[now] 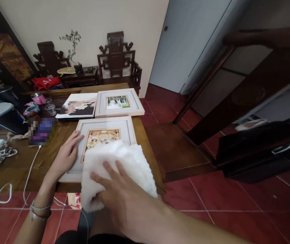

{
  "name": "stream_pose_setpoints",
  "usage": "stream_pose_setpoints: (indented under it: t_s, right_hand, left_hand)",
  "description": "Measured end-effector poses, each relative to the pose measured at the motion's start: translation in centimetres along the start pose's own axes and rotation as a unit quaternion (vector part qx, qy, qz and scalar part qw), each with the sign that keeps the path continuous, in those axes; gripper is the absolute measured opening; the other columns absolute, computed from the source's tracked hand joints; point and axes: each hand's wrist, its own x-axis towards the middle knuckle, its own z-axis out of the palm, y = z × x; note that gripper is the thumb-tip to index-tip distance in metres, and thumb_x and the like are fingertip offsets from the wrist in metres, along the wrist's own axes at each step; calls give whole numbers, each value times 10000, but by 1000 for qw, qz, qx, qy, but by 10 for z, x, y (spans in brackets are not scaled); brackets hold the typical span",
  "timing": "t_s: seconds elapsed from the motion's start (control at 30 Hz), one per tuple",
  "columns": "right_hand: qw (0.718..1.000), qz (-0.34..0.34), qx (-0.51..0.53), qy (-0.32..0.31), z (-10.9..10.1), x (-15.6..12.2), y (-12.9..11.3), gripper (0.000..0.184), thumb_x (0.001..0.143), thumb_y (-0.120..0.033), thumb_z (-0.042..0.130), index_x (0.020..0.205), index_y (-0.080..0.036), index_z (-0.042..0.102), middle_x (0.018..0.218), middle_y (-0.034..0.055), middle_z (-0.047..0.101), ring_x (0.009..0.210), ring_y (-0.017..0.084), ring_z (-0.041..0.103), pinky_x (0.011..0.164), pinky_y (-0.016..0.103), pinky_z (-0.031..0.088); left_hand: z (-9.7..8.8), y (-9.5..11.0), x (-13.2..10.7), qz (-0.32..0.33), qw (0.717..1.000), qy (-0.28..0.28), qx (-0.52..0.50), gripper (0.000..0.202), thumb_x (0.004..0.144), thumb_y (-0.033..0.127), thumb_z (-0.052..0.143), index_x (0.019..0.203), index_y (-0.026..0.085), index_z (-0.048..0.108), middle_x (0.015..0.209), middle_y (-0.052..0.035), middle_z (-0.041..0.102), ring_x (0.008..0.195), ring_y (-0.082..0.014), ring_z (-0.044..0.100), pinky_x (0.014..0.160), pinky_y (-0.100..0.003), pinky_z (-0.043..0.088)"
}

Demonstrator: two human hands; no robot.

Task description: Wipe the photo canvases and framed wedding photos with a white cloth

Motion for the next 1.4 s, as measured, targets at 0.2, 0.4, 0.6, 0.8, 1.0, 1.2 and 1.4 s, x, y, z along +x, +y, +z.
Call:
stream_pose_setpoints:
  t_s: [0.2,0.4,0.6,0.8,1.0,1.2,1.4]
  right_hand:
    - [996,15,-68,63,2,25,27,587,666,33,482,1115,-251,730,1555,33,412,1475,324,247,1179,631,177]
    - [957,126,-230,127,-30,77,105,610,723,44,482,1272,-158,654,1563,132,382,1439,396,299,1131,664,254]
    - [954,104,-267,82,-26,70,96,477,771,-29,539,1192,-180,704,1477,162,493,1358,400,418,1080,619,343]
    - [993,29,-114,4,-9,-5,20,488,771,-22,527,1172,-234,707,1523,108,453,1395,340,408,1125,559,352]
    - [997,-1,-71,36,-52,-21,3,599,867,-16,400,1370,-303,553,1612,-11,298,1457,221,309,1149,432,367]
    - [946,121,-274,121,-67,54,72,644,767,120,391,1234,-218,678,1579,58,363,1439,406,297,1113,664,316]
    - [942,108,-312,68,-30,64,91,429,846,-14,497,1166,-176,731,1472,147,505,1343,469,419,1070,667,348]
  left_hand:
    - [0,-2,0,5,1000,-11,-2,439,957,185,348,1332,122,568,1531,-161,429,1475,-236,310,1204,-501,269]
    - [1,-2,-1,-4,1000,-9,-8,438,957,175,342,1323,114,574,1527,-167,432,1471,-236,319,1206,-500,263]
    - [0,0,0,-2,1000,1,-4,440,946,164,349,1315,105,580,1513,-172,450,1459,-244,344,1204,-497,274]
    - [1,-1,0,1,1000,-7,1,446,939,146,344,1322,116,571,1522,-168,439,1470,-246,321,1206,-505,269]
    - [2,-1,0,5,1000,-6,4,445,941,152,342,1322,110,567,1523,-173,436,1471,-244,319,1204,-499,274]
    - [0,0,-1,-3,1000,-9,0,439,946,160,347,1322,130,570,1523,-163,439,1471,-242,319,1204,-509,271]
    - [1,-1,-1,1,1000,3,-8,429,945,160,352,1306,157,584,1517,-144,454,1465,-234,332,1203,-514,273]
